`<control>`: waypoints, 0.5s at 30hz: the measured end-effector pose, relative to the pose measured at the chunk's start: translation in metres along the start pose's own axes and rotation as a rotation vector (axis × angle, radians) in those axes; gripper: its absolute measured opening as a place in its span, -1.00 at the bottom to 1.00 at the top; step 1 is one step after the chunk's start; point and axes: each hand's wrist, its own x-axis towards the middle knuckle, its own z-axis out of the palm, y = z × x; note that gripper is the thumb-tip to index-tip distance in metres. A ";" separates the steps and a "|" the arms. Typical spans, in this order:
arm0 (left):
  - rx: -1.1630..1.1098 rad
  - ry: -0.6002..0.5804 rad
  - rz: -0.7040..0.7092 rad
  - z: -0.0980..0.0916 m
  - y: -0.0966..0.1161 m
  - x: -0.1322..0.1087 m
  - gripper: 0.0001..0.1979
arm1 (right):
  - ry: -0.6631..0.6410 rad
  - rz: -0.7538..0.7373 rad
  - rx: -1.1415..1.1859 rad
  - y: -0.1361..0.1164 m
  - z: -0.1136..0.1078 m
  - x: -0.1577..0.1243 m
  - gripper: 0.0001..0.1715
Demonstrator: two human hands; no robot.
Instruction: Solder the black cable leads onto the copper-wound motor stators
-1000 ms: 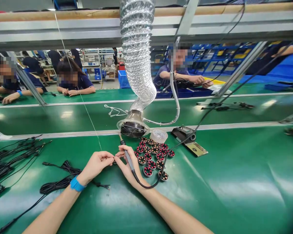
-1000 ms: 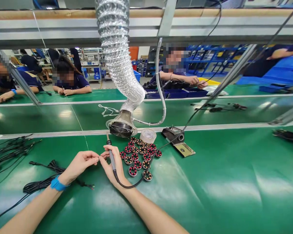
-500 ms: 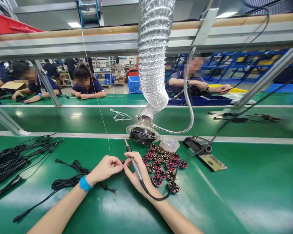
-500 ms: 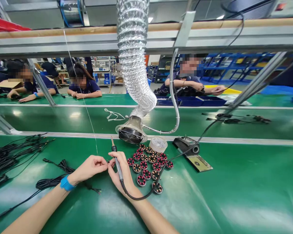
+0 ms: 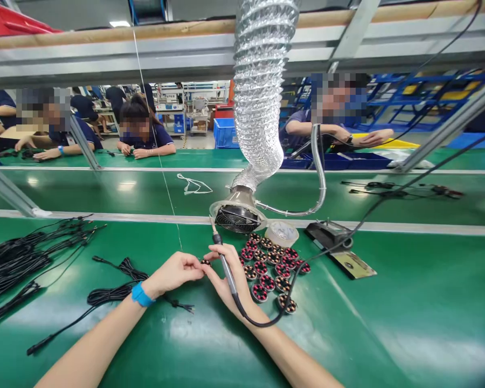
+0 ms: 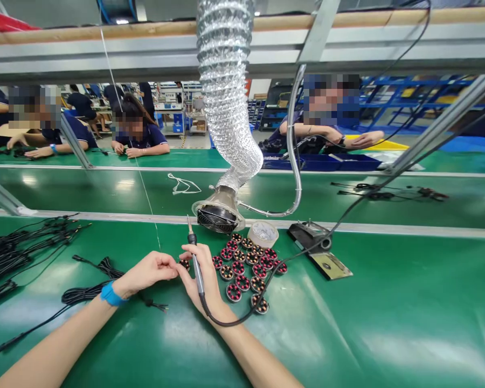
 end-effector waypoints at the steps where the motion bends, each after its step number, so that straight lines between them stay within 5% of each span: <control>1: -0.004 -0.015 0.012 0.002 -0.001 0.000 -0.87 | 0.003 -0.010 -0.009 -0.001 0.000 0.001 -0.54; 5: -0.009 -0.068 0.068 0.006 -0.008 0.000 -0.84 | 0.003 -0.028 -0.006 -0.003 0.004 0.001 -0.59; 15: 0.048 0.016 0.088 -0.001 0.002 -0.005 -0.85 | -0.031 -0.023 -0.010 0.001 0.002 0.000 -0.62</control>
